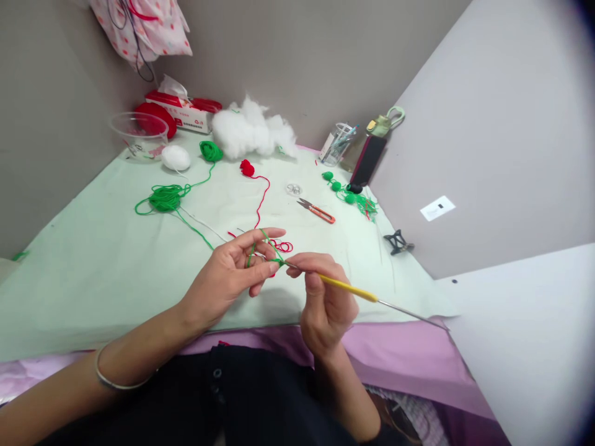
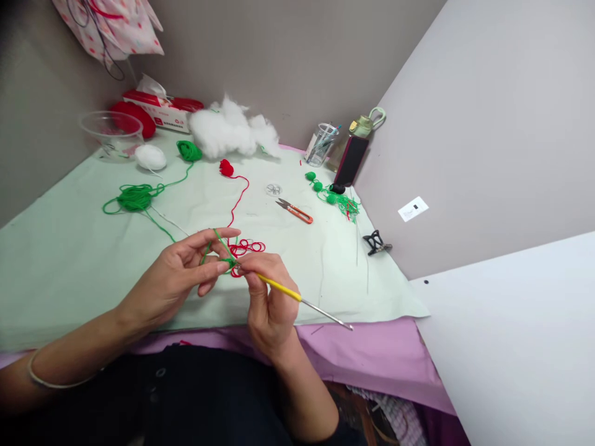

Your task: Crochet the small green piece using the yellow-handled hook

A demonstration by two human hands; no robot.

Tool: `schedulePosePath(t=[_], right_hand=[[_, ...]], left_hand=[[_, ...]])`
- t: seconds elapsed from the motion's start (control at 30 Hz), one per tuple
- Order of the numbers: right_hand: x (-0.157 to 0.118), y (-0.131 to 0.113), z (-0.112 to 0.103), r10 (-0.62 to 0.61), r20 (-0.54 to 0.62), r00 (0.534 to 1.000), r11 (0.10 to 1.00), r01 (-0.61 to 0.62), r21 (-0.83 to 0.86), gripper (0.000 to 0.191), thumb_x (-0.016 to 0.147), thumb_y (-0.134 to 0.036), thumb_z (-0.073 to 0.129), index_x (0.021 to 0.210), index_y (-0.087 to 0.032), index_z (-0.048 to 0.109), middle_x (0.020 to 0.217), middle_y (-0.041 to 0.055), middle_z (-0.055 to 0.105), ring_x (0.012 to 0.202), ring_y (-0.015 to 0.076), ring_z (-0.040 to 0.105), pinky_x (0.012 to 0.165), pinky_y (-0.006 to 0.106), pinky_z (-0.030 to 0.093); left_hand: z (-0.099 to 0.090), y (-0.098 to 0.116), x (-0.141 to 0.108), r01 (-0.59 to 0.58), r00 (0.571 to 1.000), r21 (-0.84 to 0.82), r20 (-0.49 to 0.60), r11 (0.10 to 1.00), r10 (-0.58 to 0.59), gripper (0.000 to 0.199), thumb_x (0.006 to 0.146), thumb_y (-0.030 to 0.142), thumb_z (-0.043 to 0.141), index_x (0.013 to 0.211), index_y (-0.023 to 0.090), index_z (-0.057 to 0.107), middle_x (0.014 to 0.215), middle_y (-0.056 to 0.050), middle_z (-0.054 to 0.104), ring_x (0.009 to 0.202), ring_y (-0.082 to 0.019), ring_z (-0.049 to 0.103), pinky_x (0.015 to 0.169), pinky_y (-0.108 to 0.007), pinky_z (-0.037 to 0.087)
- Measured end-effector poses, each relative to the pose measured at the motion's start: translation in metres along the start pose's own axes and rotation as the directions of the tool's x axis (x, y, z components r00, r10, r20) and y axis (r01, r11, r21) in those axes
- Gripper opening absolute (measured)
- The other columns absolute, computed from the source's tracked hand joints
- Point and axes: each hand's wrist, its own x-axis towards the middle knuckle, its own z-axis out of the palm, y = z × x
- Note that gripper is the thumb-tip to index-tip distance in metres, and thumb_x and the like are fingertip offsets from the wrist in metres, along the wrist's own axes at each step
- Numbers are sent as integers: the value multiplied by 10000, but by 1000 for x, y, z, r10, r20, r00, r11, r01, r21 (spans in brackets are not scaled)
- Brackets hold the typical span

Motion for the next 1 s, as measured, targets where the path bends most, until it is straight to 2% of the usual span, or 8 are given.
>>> schedulePosePath(t=[0.2,0.4,0.57,0.7,0.8,0.87,0.9,1.0], right_hand=[[1,2,3,-200,1,980,963,197,-182,208,1039,-139,509,1121,-214,686,947,63,765,921,192,737,751,357,626],[3,2,0,-146,-56,988,984,139,-113,230,1039,-125,496,1114,-224,690,927,45,769,860,184,746,717,354,629],[4,2,3,-255,-23,967,934,241,-263,209,1048,-151,495,1114,-218,681,929,58,766,861,182,739,698,340,631],[-2,9,7,-351,25,936,826,323,-462,226,1006,-113,579,1166,-218,699,980,72,745,868,173,718,705,320,632],[-7,14,7,-413,29,910,769,365,-525,287,966,-71,631,1179,-229,738,1043,72,722,950,179,716,768,318,636],[-8,14,5,-394,24,919,793,354,-496,314,964,-68,631,1192,-249,748,1094,71,722,998,185,719,796,322,635],[-7,13,2,-343,11,939,843,312,-439,314,974,-74,616,1196,-255,746,1087,66,730,993,186,722,796,328,634],[-2,6,-3,-69,-81,994,990,58,-132,257,1014,-122,559,1138,-247,746,962,44,743,850,172,713,732,342,620]], left_hand=[[6,1,-3,-24,997,42,-70,999,27,480,862,269,847,1325,303,724,906,46,627,529,-5,503,504,-153,401],[9,4,-4,-50,995,61,-82,997,55,452,855,256,850,1292,301,743,921,37,645,546,-16,511,517,-159,420],[12,4,-4,-57,993,44,-97,997,61,436,845,252,858,1266,277,748,896,39,642,525,-10,493,497,-157,402],[19,5,-5,-12,996,-58,-86,998,7,556,797,240,894,1318,238,701,856,44,642,485,-9,470,459,-158,357],[19,7,-2,125,991,-233,-10,964,-130,577,803,271,884,1333,175,677,639,82,545,444,-18,384,443,-150,302],[16,8,1,230,973,-323,62,918,-222,515,808,267,867,1276,127,704,551,102,455,437,-17,301,436,-146,265],[14,9,2,259,966,-351,80,900,-247,478,805,249,861,1241,111,721,544,104,438,438,-14,269,431,-146,248],[7,13,5,247,969,-362,69,899,-238,407,798,176,842,1190,109,758,588,88,475,434,3,216,412,-154,199]])
